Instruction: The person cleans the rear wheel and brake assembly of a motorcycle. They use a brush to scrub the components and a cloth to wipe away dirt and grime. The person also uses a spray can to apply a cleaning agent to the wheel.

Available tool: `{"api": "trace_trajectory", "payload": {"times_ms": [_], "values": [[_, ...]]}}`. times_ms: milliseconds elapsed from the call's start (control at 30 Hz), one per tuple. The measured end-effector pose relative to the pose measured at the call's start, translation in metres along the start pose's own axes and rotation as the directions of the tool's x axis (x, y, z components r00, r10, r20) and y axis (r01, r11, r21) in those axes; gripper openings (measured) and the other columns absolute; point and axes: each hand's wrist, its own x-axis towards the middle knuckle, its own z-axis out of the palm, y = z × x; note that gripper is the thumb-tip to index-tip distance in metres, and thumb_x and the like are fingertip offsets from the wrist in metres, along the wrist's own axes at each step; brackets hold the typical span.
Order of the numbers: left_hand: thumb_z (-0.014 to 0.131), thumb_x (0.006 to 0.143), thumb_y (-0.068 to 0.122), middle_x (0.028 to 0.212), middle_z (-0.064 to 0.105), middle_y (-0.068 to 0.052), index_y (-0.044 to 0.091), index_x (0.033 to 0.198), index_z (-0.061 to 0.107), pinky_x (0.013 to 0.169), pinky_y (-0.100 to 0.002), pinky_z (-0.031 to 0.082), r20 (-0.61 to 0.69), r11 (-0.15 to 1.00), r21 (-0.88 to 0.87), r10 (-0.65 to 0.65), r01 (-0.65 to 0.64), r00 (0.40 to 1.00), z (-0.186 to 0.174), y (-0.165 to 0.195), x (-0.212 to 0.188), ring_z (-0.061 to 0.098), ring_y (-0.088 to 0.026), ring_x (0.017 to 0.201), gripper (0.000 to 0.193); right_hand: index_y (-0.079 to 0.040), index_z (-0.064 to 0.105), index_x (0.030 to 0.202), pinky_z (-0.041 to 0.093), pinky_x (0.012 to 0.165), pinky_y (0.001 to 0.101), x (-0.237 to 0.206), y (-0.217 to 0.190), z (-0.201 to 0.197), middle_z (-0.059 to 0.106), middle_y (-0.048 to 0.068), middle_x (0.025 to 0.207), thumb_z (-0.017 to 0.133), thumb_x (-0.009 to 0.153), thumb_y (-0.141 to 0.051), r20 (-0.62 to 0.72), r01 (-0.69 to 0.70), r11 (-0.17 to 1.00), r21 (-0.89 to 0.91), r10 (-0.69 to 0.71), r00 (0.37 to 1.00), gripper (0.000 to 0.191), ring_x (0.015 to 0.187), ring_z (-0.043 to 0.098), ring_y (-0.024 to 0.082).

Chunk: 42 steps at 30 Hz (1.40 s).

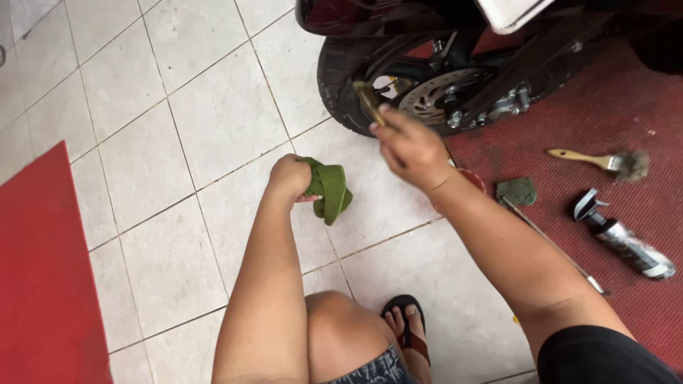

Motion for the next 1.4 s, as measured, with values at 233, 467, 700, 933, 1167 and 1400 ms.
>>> {"api": "trace_trajectory", "payload": {"times_ms": [233,467,700,933,1167,1400], "values": [[0.040,0.096,0.006,0.115,0.070,-0.019,0.002,0.127,0.060,0.061,-0.039,0.064,0.010,0.999,-0.032,-0.037,0.038,0.999,0.009,0.007,0.005,0.073,-0.030,0.088,0.037,-0.001,0.069,0.112,0.060,0.091,0.0336,0.019,-0.027,-0.012,0.073,0.014,0.110,0.067,0.098,0.003,-0.359,-0.421,0.891,0.169,0.453,0.816,0.014,0.101,0.074,0.024],[0.042,0.095,0.006,0.115,0.068,-0.015,0.002,0.127,0.060,0.061,-0.038,0.066,0.009,0.999,0.036,0.010,-0.010,1.000,0.017,0.010,0.006,0.073,-0.028,0.088,0.036,-0.003,0.066,0.109,0.064,0.090,0.0339,0.033,-0.011,-0.032,0.071,0.006,0.106,0.055,0.104,0.005,-0.484,-0.253,0.567,0.784,0.813,0.325,0.014,0.095,0.070,0.018],[0.042,0.096,0.006,0.115,0.069,-0.015,0.002,0.126,0.062,0.061,-0.038,0.066,0.002,1.000,-0.013,-0.003,0.003,1.000,0.010,0.010,0.001,0.073,-0.028,0.088,0.036,0.001,0.065,0.110,0.059,0.089,0.0376,0.032,-0.008,-0.047,0.068,0.022,0.119,0.062,0.091,0.008,-0.192,-0.164,0.986,-0.007,0.159,0.968,0.020,0.105,0.070,0.033],[0.041,0.095,0.004,0.116,0.070,-0.017,0.002,0.127,0.060,0.062,-0.038,0.065,-0.002,1.000,-0.004,-0.027,0.027,1.000,0.003,0.009,-0.003,0.073,-0.029,0.088,0.037,0.003,0.065,0.105,0.058,0.095,0.0398,0.039,-0.009,-0.050,0.068,0.021,0.117,0.062,0.091,0.011,-0.270,-0.163,0.986,-0.045,0.145,0.952,0.016,0.106,0.070,0.036],[0.042,0.095,0.004,0.115,0.068,-0.015,0.002,0.124,0.061,0.062,-0.038,0.066,-0.017,1.000,-0.002,-0.024,0.024,1.000,-0.003,0.003,-0.001,0.073,-0.028,0.089,0.035,0.003,0.064,0.120,0.061,0.103,0.0356,0.039,-0.005,-0.055,0.070,0.016,0.130,0.056,0.108,0.012,-0.582,-0.447,0.882,0.146,0.443,0.682,0.017,0.115,0.072,0.025],[0.043,0.095,0.005,0.115,0.068,-0.016,0.002,0.123,0.061,0.061,-0.040,0.066,0.000,0.999,-0.020,-0.031,0.031,1.000,0.001,-0.001,0.010,0.073,-0.030,0.087,0.034,0.002,0.067,0.115,0.059,0.101,0.0376,0.024,0.001,-0.042,0.069,0.020,0.123,0.061,0.100,0.010,-0.463,-0.289,0.948,-0.134,0.198,0.864,0.017,0.114,0.070,0.032]]}}
